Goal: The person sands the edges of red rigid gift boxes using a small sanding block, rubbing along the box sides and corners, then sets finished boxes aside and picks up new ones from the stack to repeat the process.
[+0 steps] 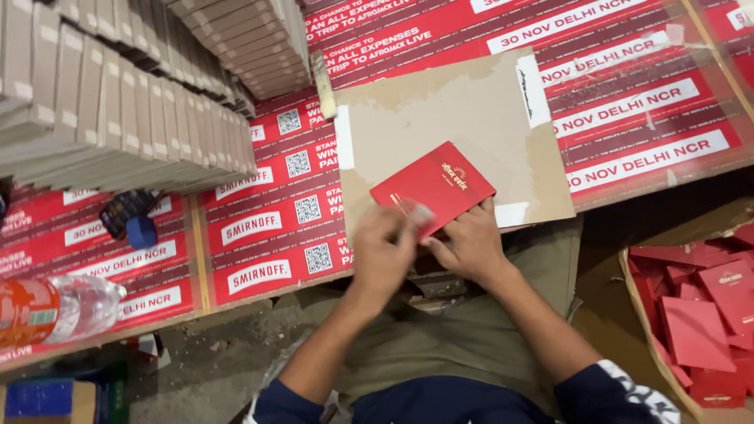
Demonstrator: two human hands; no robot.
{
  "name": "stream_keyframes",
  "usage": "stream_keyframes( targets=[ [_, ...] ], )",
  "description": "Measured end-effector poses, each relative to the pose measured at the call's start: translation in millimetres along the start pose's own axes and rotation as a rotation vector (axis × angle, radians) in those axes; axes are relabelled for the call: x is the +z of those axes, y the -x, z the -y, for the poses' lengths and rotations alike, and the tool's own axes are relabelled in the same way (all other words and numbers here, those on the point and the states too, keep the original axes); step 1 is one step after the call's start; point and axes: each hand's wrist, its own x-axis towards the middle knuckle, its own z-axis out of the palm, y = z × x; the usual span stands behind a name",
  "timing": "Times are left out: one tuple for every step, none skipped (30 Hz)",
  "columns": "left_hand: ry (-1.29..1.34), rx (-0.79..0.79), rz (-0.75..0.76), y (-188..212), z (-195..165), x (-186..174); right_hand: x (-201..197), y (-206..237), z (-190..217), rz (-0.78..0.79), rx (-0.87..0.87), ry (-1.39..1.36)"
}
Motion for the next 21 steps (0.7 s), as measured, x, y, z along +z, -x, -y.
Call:
stream_keyframes(
  targets=[
    [-0.039,-0.056,-0.079,-8,7,-4,-1,2,-2,0.011,-0.003,0.032],
    [-0.076,-0.119,-0.154,-21,17,-10,-2,3,-3,0.035,-0.038,-0.027],
    [0.125,-0.305,-0.015,-30,26,-16,-4,4,-6,0.067,-0.073,-0.088],
    [0.33,-0.49,0.115,-40,34,-22,-7,4,-8,0.1,-0.115,-0.149],
    [0.536,-0.663,0.238,-46,36,-23,-8,3,-8,0.078,-0.179,-0.185],
    [0.437,-0.668,0.314,-49,37,-24,-8,0,-8,0.051,-0.248,-0.22],
    [0.336,-0.67,0.387,-51,36,-26,-9,-3,-9,0.024,-0.321,-0.254],
    [0.233,-0.667,0.454,-51,32,-26,-11,-7,-10,0.015,-0.36,-0.242],
    [0.115,-0.533,0.448,-51,29,-28,-13,-11,-11,0.001,-0.399,-0.23],
    [-0.006,-0.402,0.443,-52,25,-30,-13,-14,-12,-0.015,-0.432,-0.22],
    [-0.128,-0.279,0.446,-52,21,-32,-14,-18,-13,-0.04,-0.439,-0.243],
    [-0.062,-0.349,0.496,-54,19,-33,-14,-20,-14,-0.062,-0.436,-0.268],
    [0.004,-0.416,0.547,-56,17,-35,-14,-21,-14,-0.088,-0.434,-0.291],
    [0.071,-0.475,0.594,-59,17,-36,-14,-22,-15,-0.109,-0.442,-0.27],
    [0.054,-0.448,0.584,-62,17,-36,-14,-23,-15,-0.128,-0.455,-0.247],
    [0.038,-0.425,0.574,-65,18,-35,-15,-23,-15,-0.143,-0.467,-0.227],
    [0.025,-0.407,0.564,-66,19,-35,-17,-24,-15,-0.181,-0.472,-0.194],
    [0.1,-0.437,0.53,-66,19,-33,-19,-25,-14,-0.219,-0.48,-0.161],
    [0.174,-0.462,0.494,-65,19,-32,-23,-27,-14,-0.261,-0.49,-0.127],
    [0.248,-0.485,0.458,-64,18,-30,-27,-29,-13,-0.276,-0.434,-0.084],
    [0.315,-0.387,0.37,-62,17,-29,-33,-31,-13,-0.291,-0.376,-0.042]
  ],
)
